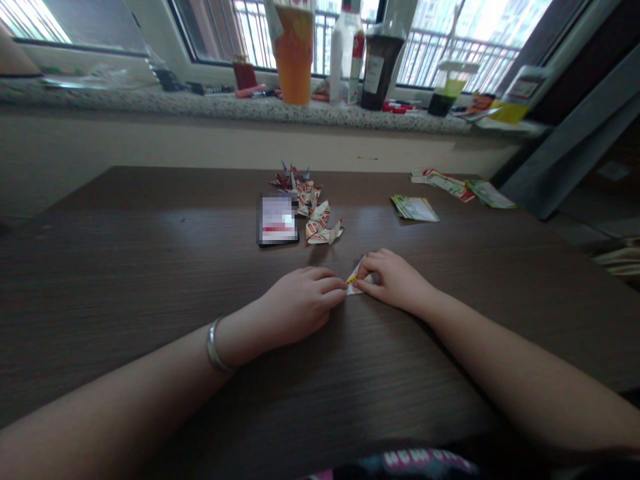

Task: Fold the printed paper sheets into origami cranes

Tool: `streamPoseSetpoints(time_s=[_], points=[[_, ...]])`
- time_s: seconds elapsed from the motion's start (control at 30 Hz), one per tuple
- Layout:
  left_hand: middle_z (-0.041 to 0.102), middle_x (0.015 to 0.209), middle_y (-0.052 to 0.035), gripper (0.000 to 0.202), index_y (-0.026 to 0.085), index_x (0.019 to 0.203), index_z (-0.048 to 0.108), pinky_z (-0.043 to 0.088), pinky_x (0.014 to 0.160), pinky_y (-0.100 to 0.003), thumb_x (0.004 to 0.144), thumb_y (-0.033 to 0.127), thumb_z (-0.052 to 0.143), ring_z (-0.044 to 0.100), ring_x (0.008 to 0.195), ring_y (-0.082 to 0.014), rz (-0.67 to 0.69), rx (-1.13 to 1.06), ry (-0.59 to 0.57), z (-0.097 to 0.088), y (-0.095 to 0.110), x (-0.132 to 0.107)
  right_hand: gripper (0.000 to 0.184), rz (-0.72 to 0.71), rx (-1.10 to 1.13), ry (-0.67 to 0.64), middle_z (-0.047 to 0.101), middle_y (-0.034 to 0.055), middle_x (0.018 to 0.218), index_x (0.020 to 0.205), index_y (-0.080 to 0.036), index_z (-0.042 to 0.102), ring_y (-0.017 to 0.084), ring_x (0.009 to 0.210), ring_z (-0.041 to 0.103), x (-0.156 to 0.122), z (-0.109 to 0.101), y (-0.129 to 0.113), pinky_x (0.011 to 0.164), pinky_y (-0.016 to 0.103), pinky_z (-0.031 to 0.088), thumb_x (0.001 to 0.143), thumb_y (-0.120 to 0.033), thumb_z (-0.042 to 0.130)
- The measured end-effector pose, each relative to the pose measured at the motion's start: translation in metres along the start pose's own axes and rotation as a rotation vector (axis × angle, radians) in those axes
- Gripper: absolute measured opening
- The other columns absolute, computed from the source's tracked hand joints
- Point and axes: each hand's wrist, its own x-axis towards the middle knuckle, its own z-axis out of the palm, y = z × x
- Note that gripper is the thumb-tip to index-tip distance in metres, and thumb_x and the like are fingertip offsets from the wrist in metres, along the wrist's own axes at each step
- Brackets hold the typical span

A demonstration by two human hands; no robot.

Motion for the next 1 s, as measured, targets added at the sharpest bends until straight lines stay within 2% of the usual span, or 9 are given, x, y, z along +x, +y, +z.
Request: streamPoseSetpoints(time_s=[0.1,0.2,0.4,0.63,0.87,1.0], points=[[0.065,0.113,-0.0082,0.030,0.017,0.112,0.062,0.050,0.094,-0.039,0.084,0.013,0.052,0.057,0.108,-0.0236,-0.041,-0.052,0.004,-0.002,-0.002,-0.002,0.014,0.010,0.005,-0.006,0.067,0.0035,0.082,0.076,-0.019,0.063,0.019,0.083,0.055,0.000,0.000,0.001,0.075,0.029,0.038,0.083,-0.031,0.066],[0.064,0.115,-0.0091,0.030,0.016,0.110,0.062,0.050,0.095,-0.039,0.082,0.011,0.051,0.056,0.111,-0.0237,-0.014,-0.092,-0.018,-0.005,-0.006,-0.003,0.014,0.019,0.006,-0.013,0.067,0.0035,0.082,0.077,-0.019,0.063,0.019,0.083,0.055,0.000,0.000,0.002,0.075,0.029,0.039,0.082,-0.032,0.066],[0.064,0.122,-0.0046,0.033,0.018,0.108,0.064,0.049,0.098,-0.038,0.081,0.005,0.050,0.055,0.114,-0.0223,0.047,-0.156,0.025,-0.003,-0.013,-0.005,0.015,0.023,0.023,-0.007,0.066,0.0033,0.081,0.076,-0.019,0.063,0.019,0.082,0.055,-0.002,0.001,0.003,0.075,0.029,0.039,0.081,-0.032,0.067],[0.065,0.120,-0.0055,0.031,0.018,0.108,0.065,0.050,0.096,-0.038,0.083,0.008,0.050,0.055,0.115,-0.0218,0.053,-0.179,0.058,-0.001,-0.014,-0.007,0.015,-0.009,0.052,0.007,0.067,0.0034,0.081,0.076,-0.018,0.065,0.019,0.082,0.056,-0.001,0.000,0.003,0.075,0.030,0.039,0.081,-0.032,0.068],[0.067,0.114,-0.0078,0.025,0.017,0.104,0.065,0.051,0.094,-0.038,0.084,0.012,0.050,0.059,0.109,-0.0228,0.043,-0.135,0.033,-0.006,-0.011,-0.008,0.009,-0.074,0.134,0.008,0.068,0.0025,0.087,0.084,-0.019,0.065,0.018,0.087,0.057,-0.002,-0.003,0.003,0.080,0.030,0.040,0.084,-0.028,0.064],[0.066,0.116,-0.0073,0.024,0.017,0.104,0.066,0.050,0.096,-0.038,0.086,0.014,0.051,0.058,0.111,-0.0229,0.040,-0.142,0.011,-0.007,-0.011,-0.008,0.009,-0.045,0.089,0.034,0.068,0.0037,0.089,0.086,-0.019,0.065,0.019,0.088,0.057,-0.004,-0.003,0.008,0.081,0.031,0.041,0.083,-0.027,0.066]])
